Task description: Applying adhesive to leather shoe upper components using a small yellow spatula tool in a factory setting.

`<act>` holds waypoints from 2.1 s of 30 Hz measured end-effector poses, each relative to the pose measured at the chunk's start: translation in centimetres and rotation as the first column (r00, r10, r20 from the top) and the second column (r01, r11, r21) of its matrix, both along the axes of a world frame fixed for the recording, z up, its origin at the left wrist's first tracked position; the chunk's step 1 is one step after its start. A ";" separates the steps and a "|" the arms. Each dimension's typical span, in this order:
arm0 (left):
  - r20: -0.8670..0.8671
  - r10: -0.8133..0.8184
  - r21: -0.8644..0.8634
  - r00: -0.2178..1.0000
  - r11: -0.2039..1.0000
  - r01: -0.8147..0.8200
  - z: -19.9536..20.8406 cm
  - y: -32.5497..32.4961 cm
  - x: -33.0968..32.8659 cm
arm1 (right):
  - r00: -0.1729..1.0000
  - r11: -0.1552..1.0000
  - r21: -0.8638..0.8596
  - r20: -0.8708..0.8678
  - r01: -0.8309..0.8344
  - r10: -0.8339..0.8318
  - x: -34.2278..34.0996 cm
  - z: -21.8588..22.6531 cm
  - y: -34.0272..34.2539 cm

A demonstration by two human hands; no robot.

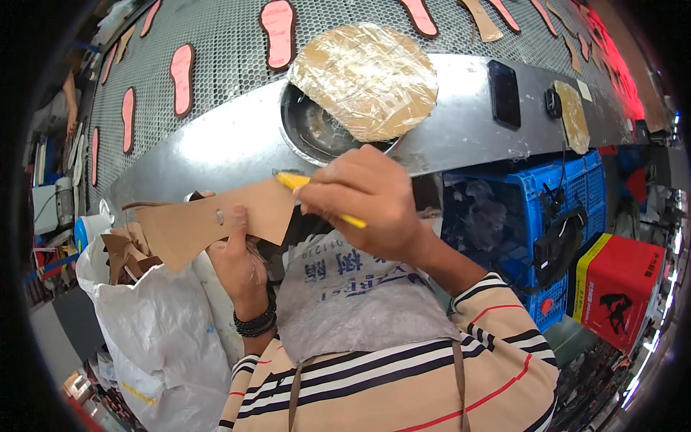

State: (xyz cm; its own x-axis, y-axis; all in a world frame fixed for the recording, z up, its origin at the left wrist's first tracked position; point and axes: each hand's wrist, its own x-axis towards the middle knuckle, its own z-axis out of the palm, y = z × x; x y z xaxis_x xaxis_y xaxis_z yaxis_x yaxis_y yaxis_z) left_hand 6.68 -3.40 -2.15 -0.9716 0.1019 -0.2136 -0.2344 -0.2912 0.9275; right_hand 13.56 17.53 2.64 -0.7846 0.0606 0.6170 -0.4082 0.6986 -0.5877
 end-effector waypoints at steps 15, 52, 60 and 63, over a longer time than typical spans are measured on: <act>0.035 0.034 0.104 0.999 0.994 -0.037 0.8 1.6 1.0 | 0.997 0.997 -0.038 -0.032 0.063 -0.065 -0.7 -0.3 1.0; 0.161 -0.325 0.923 0.932 0.385 -0.025 -3.8 7.4 -8.6 | 0.935 0.944 -0.059 0.174 0.324 -0.310 -3.8 -5.9 1.6; 0.310 -0.104 0.805 0.945 0.557 -0.203 -5.6 7.2 -9.2 | 0.894 0.817 -0.363 0.157 0.448 -0.420 -3.9 -2.8 1.2; 0.070 -0.223 0.913 0.972 0.407 0.028 -5.9 7.3 -9.9 | 0.893 0.817 -0.390 0.033 0.424 -0.448 -4.2 -2.7 0.4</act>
